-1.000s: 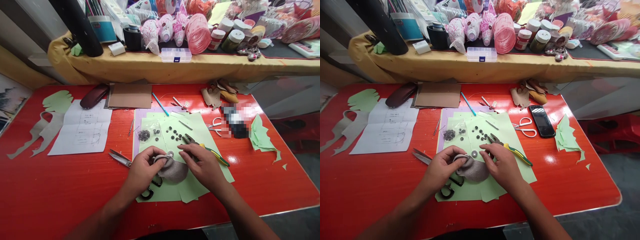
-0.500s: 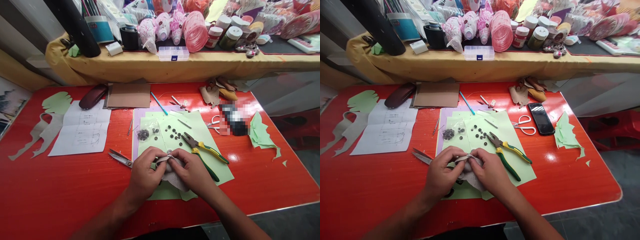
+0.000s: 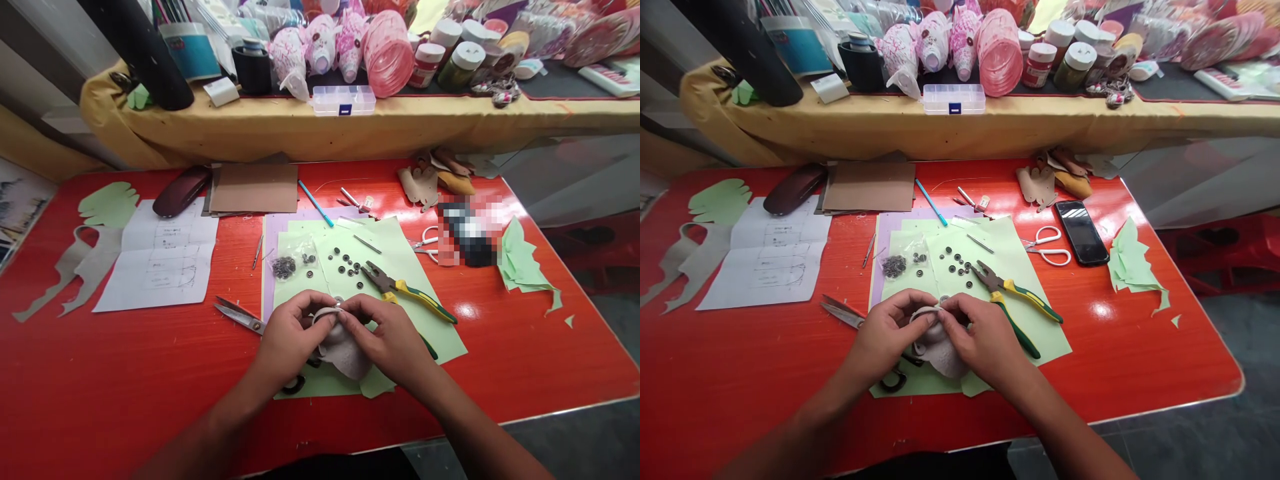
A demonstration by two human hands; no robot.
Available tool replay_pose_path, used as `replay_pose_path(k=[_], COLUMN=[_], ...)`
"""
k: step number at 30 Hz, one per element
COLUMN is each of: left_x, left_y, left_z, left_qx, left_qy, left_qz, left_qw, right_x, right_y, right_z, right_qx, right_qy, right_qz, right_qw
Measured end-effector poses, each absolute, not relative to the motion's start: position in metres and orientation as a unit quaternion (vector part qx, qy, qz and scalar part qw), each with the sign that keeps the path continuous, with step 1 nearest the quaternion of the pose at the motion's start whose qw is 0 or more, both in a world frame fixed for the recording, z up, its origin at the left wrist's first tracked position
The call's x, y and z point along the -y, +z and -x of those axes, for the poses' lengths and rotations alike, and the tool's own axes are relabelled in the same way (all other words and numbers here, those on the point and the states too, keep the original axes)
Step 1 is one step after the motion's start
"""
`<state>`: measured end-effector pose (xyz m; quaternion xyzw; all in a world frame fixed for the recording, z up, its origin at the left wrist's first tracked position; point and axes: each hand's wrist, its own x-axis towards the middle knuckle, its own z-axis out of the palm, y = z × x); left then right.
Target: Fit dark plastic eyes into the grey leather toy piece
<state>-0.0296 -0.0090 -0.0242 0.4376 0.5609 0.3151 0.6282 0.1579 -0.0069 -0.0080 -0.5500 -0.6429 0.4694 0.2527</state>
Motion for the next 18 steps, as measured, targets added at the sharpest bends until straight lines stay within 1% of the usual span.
replay_pose_path(k=[3,7,11,13,18], left_x=[0.007,0.003,-0.001,-0.002,-0.001], left_y=[-0.022,-0.019,-0.021,-0.022,-0.017], left_z=[0.033,0.039,0.042,0.043,0.043], left_qx=[-0.566,-0.564,-0.502,-0.479,-0.495], left_qy=[0.287,0.274,0.277,0.282,0.263], left_qz=[-0.449,-0.469,-0.396,-0.370,-0.428], left_qw=[0.630,0.622,0.718,0.744,0.709], right_x=[0.007,0.007,0.005,0.004,0.007], right_y=[-0.008,-0.010,-0.009,-0.008,-0.008], right_z=[-0.158,-0.161,-0.163,-0.164,-0.168], right_qx=[0.637,0.593,0.524,0.498,0.499], right_qy=[0.476,0.535,0.625,0.650,0.637], right_qz=[0.551,0.542,0.508,0.501,0.519], right_qw=[0.255,0.262,0.275,0.281,0.276])
